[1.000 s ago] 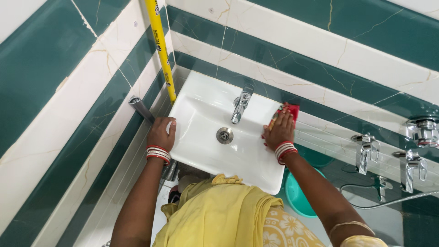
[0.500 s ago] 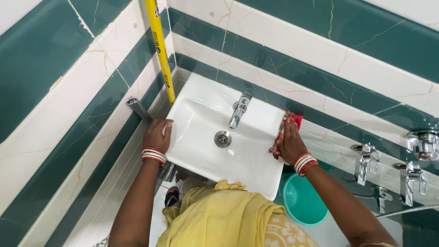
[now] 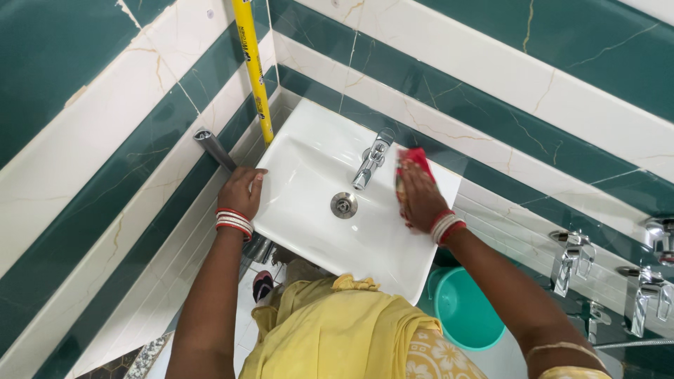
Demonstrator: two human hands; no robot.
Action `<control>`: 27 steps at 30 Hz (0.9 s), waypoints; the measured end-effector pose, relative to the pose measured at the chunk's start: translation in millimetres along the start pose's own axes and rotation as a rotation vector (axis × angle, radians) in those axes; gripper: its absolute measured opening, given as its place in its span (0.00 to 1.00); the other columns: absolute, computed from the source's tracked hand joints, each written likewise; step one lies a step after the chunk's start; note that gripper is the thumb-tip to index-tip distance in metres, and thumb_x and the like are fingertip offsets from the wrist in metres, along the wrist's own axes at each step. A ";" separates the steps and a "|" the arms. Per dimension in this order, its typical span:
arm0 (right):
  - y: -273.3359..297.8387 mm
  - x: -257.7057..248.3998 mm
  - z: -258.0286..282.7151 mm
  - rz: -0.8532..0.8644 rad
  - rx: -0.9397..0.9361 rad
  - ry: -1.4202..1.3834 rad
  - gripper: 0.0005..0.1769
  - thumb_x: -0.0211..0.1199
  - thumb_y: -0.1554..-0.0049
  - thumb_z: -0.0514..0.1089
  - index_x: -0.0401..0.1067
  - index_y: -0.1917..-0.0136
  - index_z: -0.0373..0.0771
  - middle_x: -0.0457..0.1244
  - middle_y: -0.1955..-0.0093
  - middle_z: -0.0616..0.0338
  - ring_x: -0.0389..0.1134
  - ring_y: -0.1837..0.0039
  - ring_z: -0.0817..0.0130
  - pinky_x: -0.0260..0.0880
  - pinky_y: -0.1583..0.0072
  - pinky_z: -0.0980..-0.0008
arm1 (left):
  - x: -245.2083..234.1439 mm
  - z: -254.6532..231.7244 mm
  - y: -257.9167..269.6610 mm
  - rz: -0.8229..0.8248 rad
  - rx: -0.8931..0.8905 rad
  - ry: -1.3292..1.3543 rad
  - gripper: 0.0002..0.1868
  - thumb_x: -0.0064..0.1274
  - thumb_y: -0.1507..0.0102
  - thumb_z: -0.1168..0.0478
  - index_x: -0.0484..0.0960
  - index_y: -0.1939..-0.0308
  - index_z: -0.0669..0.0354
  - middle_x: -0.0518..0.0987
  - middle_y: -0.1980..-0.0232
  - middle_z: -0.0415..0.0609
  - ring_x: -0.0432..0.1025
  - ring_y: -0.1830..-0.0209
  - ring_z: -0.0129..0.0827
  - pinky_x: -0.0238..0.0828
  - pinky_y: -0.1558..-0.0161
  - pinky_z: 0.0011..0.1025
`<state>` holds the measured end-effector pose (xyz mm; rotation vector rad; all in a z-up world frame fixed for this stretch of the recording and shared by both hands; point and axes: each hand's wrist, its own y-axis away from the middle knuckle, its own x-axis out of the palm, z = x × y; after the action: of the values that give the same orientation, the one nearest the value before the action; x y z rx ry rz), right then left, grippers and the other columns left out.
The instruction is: The person wipes the surface and basin of a bathroom sink with a cloth and then uses the cloth to scrub the handles and spouts of several wall-mounted faucets.
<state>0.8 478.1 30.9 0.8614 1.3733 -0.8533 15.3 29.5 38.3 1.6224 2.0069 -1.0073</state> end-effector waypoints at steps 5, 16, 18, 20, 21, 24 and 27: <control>57.6 -2.7 -5.4 0.055 0.309 0.060 0.48 0.59 0.43 0.50 0.42 0.23 0.19 0.40 0.20 0.25 0.39 0.19 0.33 0.44 0.24 0.46 | 1.9 0.8 -3.1 -0.004 -0.013 -0.010 0.12 0.50 0.31 0.54 0.87 0.53 0.50 0.81 0.49 0.50 0.77 0.50 0.47 0.74 0.49 0.41; -37.2 -10.4 15.3 -0.030 -0.103 -0.101 0.50 0.60 0.45 0.48 0.41 0.19 0.27 0.39 0.16 0.34 0.41 0.16 0.43 0.41 0.20 0.53 | 1.2 2.4 -2.9 0.041 -0.027 -0.013 0.13 0.46 0.28 0.55 0.87 0.52 0.50 0.81 0.49 0.51 0.77 0.50 0.47 0.74 0.48 0.41; -13.8 -10.4 5.1 -0.021 -0.005 -0.112 0.50 0.59 0.44 0.50 0.41 0.19 0.26 0.39 0.17 0.34 0.41 0.16 0.42 0.41 0.20 0.52 | 1.9 2.0 -2.9 0.032 -0.024 -0.005 0.13 0.47 0.29 0.55 0.87 0.52 0.50 0.82 0.50 0.50 0.77 0.50 0.47 0.74 0.48 0.41; 19.0 -7.4 -6.9 -0.008 0.099 -0.124 0.50 0.59 0.43 0.51 0.40 0.19 0.24 0.39 0.17 0.33 0.41 0.17 0.40 0.41 0.20 0.52 | 3.0 2.1 -5.2 0.030 -0.022 0.006 0.13 0.47 0.29 0.54 0.87 0.52 0.50 0.82 0.50 0.50 0.77 0.50 0.47 0.74 0.48 0.40; 36.9 -5.5 -13.4 -0.031 0.190 -0.096 0.50 0.59 0.43 0.52 0.40 0.20 0.23 0.39 0.18 0.30 0.41 0.17 0.37 0.41 0.21 0.50 | 3.5 2.2 -6.0 0.038 -0.012 -0.014 0.12 0.48 0.29 0.55 0.87 0.52 0.51 0.81 0.50 0.51 0.77 0.50 0.48 0.74 0.48 0.41; 49.7 10.6 -10.6 -0.105 0.346 -0.050 0.51 0.58 0.42 0.55 0.41 0.22 0.19 0.40 0.19 0.25 0.40 0.18 0.32 0.41 0.22 0.46 | 2.1 1.6 -7.8 0.054 -0.031 -0.030 0.11 0.49 0.30 0.55 0.86 0.52 0.52 0.81 0.50 0.51 0.76 0.50 0.48 0.73 0.48 0.41; 28.4 16.6 0.5 -0.089 0.386 -0.006 0.51 0.56 0.40 0.58 0.41 0.22 0.18 0.41 0.20 0.24 0.40 0.18 0.32 0.40 0.22 0.47 | 2.0 1.9 -5.8 0.070 -0.044 -0.029 0.10 0.50 0.31 0.55 0.85 0.52 0.52 0.80 0.50 0.51 0.76 0.50 0.49 0.73 0.48 0.42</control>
<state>26.7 490.3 14.7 1.0954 1.2678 -1.2139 9.0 29.0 37.4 1.6340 1.9258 -0.9497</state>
